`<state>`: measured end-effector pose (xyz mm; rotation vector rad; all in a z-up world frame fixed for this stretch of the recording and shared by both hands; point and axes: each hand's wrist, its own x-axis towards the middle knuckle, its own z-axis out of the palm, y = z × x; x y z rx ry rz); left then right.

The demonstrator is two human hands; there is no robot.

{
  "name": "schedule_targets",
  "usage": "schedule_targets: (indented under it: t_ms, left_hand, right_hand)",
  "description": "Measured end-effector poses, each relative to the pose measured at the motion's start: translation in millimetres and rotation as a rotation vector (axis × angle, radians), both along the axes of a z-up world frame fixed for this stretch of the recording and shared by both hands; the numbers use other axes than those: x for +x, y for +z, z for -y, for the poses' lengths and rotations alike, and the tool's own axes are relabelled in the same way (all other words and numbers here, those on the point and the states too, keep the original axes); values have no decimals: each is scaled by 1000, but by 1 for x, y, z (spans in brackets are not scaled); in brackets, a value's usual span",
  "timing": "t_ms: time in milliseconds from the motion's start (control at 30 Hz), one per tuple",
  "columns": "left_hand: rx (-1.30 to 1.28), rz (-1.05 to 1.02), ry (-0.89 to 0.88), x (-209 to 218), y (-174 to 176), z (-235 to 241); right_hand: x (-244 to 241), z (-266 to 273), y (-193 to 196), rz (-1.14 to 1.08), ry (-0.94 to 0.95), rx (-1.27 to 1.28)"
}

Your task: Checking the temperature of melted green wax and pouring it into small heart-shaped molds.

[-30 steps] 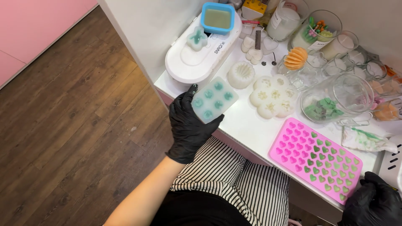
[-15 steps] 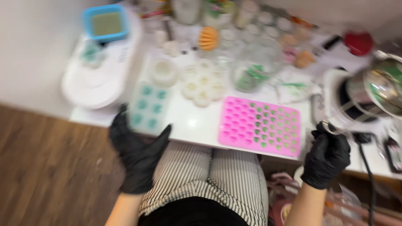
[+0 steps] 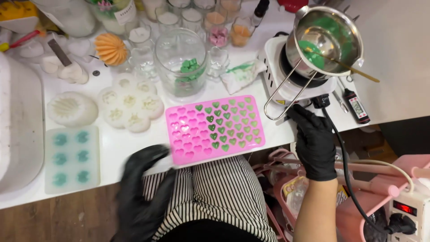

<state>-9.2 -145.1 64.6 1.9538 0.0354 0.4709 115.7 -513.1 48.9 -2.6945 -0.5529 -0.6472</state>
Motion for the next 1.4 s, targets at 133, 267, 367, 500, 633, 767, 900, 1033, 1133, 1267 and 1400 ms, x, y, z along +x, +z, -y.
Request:
schedule_targets:
  t_ms: [133,267,367,500,633,767,900,1033,1133,1267,1400]
  left_hand:
    - [-326,-71,-279,30,18,35]
    - [-591,-121,-446,47,20,53]
    - [-730,-119,-515,52,16,63]
    - [-579,-19,-441,51,12,61]
    - [-206,68,-217,48,4,54]
    - [21,105,-59,41,-1,42]
    - [29,80,-35,35,-13,37]
    - [35,93,-51,32,-15,34]
    - [84,112,-64,32,-13,33]
    - [96,86,-86,31,-10,29]
    - [192,63,-92,32,-13,27]
  right_hand:
    - [2,11,-16,-81,4,39]
    - [-3,5,-11,-90,-17,70]
    - [-13,5,-10,-33,-30,63]
    - [-32,-11,-15,-49,-55,599]
    - [-60,-60,-9,-112,-68,1082]
    - [-73,-108,5,-190,68,1050]
    - [-71,-137,-2,-272,131,1059]
    - [-72,-157,-7,-346,176,1223]
    - [-73,-172,-4,-345,87,1294]
    - [-78,-175,-10,-242,89,1291]
    - [-84,-157,-38,-156,168,934]
